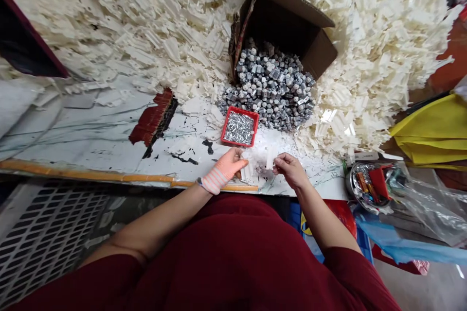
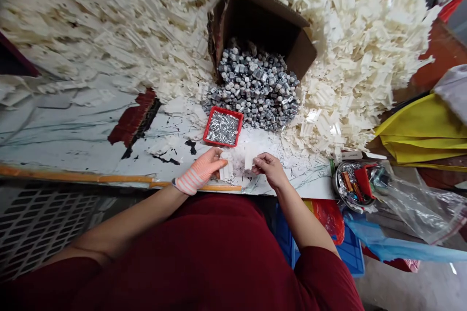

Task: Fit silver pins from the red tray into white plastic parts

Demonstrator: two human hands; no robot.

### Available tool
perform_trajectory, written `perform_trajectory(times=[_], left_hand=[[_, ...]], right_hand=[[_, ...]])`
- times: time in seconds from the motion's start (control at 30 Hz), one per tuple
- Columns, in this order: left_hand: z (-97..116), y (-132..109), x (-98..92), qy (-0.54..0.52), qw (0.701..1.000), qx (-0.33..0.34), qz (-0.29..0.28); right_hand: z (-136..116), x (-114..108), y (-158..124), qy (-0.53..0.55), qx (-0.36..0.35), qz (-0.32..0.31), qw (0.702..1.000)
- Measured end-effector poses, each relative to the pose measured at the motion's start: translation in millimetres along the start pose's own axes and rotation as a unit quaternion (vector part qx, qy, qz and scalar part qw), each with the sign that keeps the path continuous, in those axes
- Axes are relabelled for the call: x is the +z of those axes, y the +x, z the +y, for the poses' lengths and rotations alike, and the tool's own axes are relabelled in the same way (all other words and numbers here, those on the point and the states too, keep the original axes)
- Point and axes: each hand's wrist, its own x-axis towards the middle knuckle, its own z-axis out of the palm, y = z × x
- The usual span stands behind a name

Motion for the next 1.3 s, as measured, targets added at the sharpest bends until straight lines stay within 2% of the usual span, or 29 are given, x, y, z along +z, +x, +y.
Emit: perform_trajectory(times=[0.1, 0.2, 0.27, 0.3, 0.37, 0.47, 0.6, 0.67, 0.73, 0.83, 1.0, 1.07, 1.1, 1.17, 1.23, 1.3], left_hand=[[-0.1, -1.1, -1.6, -0.011, 1.000, -0.007, -0.007], [-2.2, -0.9, -1.8, -0.027, 0.999, -0.005, -0.016], [-5.0, 0.3, -2.4, -0.034, 0.999, -0.002, -0.019], [-6.7, 1.1, -3.0, -0.038, 0.999, -0.003, -0.022], [-9.8, 2.8, -4.5, -0.048, 0.998, -0.007, -0.028], [-11.8, 4.6, -6.1, -0.054, 0.998, -0.006, -0.022], [-10.4, 4.9, -5.4, -0.045, 0.999, -0.007, -0.015], [-9.3, 4.6, -4.9, -0.044, 0.999, -0.005, -0.017], [-7.9, 4.0, -4.8, -0.040, 0.999, -0.002, -0.013], [-4.2, 2.8, -4.9, -0.036, 0.999, -0.014, -0.011], [0.7, 2.3, -2.6, -0.058, 0.998, -0.017, -0.020], [0.5, 2.4, -1.7, -0.063, 0.998, -0.012, -0.023], [0.2, 2.5, -1.5, -0.066, 0.997, -0.011, -0.025], [-0.7, 2.7, -1.7, -0.073, 0.997, -0.011, -0.027], [-1.2, 3.3, -2.2, -0.092, 0.995, -0.014, -0.033], [-1.0, 4.8, -2.3, -0.122, 0.992, -0.018, -0.034]], right_hand=[[3.2, -12.9, 9.5, -0.057, -0.032, 0.037, 0.997], [5.6, -17.8, 20.3, -0.157, -0.034, -0.009, 0.987], [2.2, -20.5, 29.5, -0.253, -0.039, -0.022, 0.966], [-2.1, -22.9, 35.0, -0.307, -0.055, -0.002, 0.950], [-16.7, -30.8, 47.3, -0.406, -0.106, 0.079, 0.904], [-48.2, -46.7, 67.6, -0.516, -0.171, 0.193, 0.817], [-85.6, -58.8, 96.1, -0.637, -0.242, 0.268, 0.681], [-98.1, -58.4, 109.4, -0.666, -0.261, 0.288, 0.636], [-108.7, -55.3, 120.2, -0.668, -0.269, 0.308, 0.622], [-125.5, -47.6, 129.8, -0.660, -0.280, 0.319, 0.620], [-156.2, -32.9, 145.3, -0.705, -0.323, 0.244, 0.582], [-169.5, -32.0, 158.4, -0.703, -0.316, 0.221, 0.598], [-176.7, -33.5, 166.0, -0.681, -0.310, 0.224, 0.625], [-191.1, -38.5, 179.9, -0.578, -0.301, 0.252, 0.715], [-200.9, -41.9, 186.7, -0.401, -0.292, 0.272, 0.825], [-198.4, -37.2, 181.2, -0.210, -0.273, 0.241, 0.907]])
